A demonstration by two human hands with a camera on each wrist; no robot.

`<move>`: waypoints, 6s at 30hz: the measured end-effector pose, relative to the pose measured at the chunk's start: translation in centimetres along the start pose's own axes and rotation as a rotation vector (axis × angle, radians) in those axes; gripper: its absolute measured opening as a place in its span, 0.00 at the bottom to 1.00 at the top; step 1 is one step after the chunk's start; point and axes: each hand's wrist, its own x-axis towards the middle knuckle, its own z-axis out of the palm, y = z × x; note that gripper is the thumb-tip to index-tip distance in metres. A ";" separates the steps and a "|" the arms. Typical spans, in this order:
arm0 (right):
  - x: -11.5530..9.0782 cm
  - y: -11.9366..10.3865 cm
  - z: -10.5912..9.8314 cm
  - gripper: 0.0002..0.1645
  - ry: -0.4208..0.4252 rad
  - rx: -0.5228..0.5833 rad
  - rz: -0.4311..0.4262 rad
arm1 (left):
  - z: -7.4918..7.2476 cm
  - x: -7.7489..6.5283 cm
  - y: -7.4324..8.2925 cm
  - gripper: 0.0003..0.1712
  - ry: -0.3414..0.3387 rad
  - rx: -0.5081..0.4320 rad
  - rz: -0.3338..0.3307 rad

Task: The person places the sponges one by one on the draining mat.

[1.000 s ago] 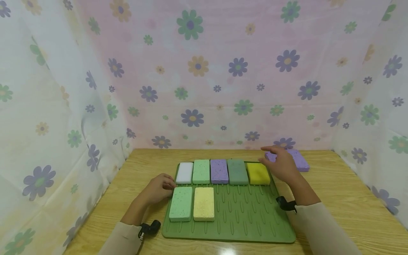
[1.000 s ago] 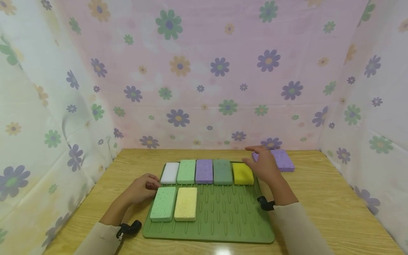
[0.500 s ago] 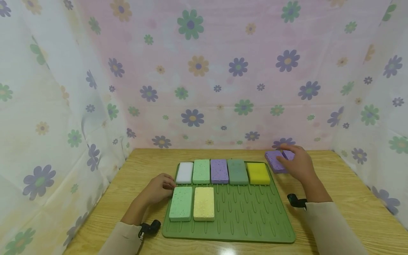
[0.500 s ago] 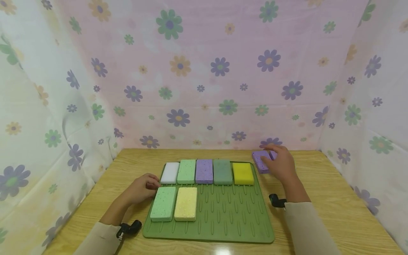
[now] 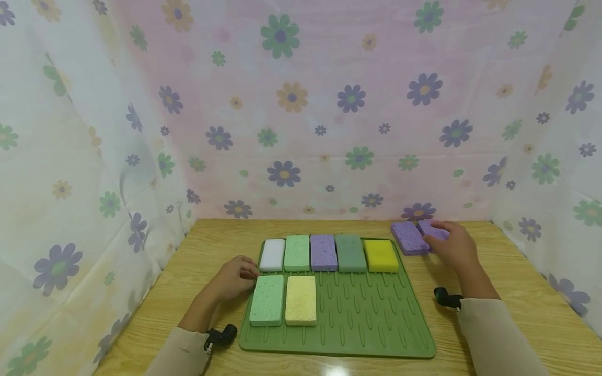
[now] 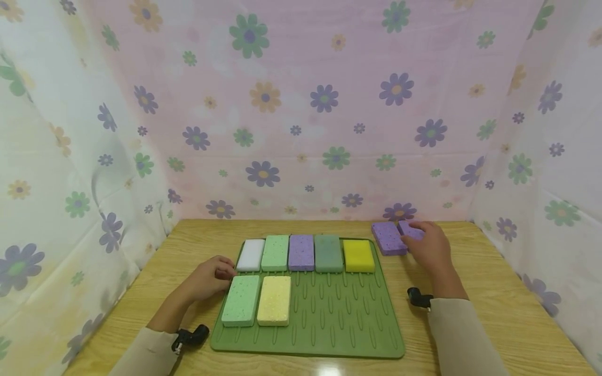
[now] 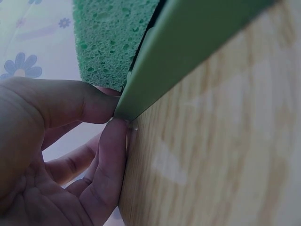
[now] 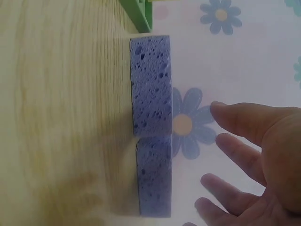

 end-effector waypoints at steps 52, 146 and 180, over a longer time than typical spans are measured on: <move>-1.0 4.9 -5.0 0.61 -0.234 -0.113 0.165 | 0.0 -0.2 0.3 0.09 0.002 -0.012 -0.018; -4.9 -9.2 2.1 0.57 -0.248 -0.009 -0.444 | -0.1 -0.1 0.3 0.11 -0.008 -0.027 -0.023; -8.9 -13.9 7.0 0.56 -0.465 -0.099 -0.566 | -0.1 -0.1 0.2 0.09 -0.008 -0.026 -0.032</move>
